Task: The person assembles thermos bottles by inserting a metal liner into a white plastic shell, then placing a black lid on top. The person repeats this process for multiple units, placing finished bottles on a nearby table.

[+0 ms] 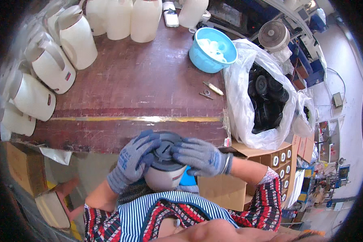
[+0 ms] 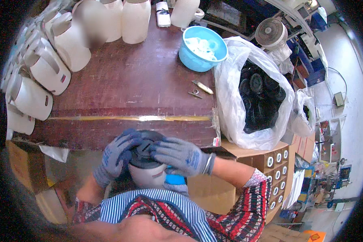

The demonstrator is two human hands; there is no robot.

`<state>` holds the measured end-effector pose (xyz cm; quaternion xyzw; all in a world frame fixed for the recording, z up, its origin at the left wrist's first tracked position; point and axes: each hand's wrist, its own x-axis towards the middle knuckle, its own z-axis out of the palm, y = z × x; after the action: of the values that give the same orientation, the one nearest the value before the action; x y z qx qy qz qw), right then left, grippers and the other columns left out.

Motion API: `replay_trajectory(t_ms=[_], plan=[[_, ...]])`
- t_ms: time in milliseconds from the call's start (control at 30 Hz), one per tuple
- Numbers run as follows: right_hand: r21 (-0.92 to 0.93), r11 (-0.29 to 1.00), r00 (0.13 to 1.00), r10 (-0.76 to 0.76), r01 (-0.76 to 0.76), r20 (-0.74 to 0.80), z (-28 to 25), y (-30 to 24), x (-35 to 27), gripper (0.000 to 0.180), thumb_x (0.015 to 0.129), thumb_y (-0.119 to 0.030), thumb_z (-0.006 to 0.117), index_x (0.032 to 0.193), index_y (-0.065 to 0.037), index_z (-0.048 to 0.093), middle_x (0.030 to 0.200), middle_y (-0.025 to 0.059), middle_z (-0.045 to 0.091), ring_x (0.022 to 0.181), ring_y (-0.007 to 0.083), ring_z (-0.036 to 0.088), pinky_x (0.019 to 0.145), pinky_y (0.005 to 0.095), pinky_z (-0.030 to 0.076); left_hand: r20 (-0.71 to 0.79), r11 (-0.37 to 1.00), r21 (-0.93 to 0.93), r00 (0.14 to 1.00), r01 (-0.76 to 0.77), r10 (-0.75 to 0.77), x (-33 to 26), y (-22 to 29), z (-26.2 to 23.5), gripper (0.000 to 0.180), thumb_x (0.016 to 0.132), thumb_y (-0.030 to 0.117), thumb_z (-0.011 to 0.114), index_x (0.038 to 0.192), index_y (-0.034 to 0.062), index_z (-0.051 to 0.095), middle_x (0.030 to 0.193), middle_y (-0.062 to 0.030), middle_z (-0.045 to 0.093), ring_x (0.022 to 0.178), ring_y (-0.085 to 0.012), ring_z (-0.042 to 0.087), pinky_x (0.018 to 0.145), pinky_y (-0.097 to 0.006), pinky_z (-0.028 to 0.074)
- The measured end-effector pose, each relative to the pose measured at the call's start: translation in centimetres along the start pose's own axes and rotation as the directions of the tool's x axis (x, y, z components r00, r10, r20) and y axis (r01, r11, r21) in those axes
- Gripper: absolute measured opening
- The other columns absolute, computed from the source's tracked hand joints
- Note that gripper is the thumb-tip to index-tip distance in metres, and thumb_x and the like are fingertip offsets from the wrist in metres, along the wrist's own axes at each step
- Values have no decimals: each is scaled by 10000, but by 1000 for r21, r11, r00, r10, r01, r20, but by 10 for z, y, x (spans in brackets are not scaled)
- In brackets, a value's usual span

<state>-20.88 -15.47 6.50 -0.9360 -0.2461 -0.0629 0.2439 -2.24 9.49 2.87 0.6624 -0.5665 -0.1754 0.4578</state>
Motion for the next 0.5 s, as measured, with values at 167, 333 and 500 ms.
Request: replay_trajectory(t_ms=[167, 333, 500], plan=[[20, 981, 952, 190, -191, -239, 35, -51, 2, 526, 1002, -412, 536, 1332, -13, 634, 1363, 208, 644, 1263, 381, 622, 1106, 540, 448, 26, 962, -275, 1000, 11, -4, 12, -12, 6, 464, 1025, 322, 452, 1279, 12, 686, 1368, -212, 644, 1358, -422, 538, 1166, -485, 391], [-58, 944, 907, 292, -324, -304, 37, -85, 25, 508, 932, -398, 642, 1245, -2, 692, 1237, 205, 706, 1127, 367, 688, 1049, 509, 503, 178, 806, -583, 984, 101, 6, 39, -40, 24, 492, 1048, 365, 436, 1216, 4, 723, 1348, -200, 661, 1320, -352, 578, 1163, -456, 398], [-219, 896, 917, 345, -385, -201, 31, -99, 63, 602, 883, -467, 718, 1328, -65, 664, 1378, 206, 618, 1226, 354, 621, 1070, 491, 469, 324, 519, -826, 939, 222, 114, 74, -70, 44, 516, 1056, 397, 461, 1276, -11, 686, 1350, -166, 667, 1266, -275, 605, 1151, -420, 417]])
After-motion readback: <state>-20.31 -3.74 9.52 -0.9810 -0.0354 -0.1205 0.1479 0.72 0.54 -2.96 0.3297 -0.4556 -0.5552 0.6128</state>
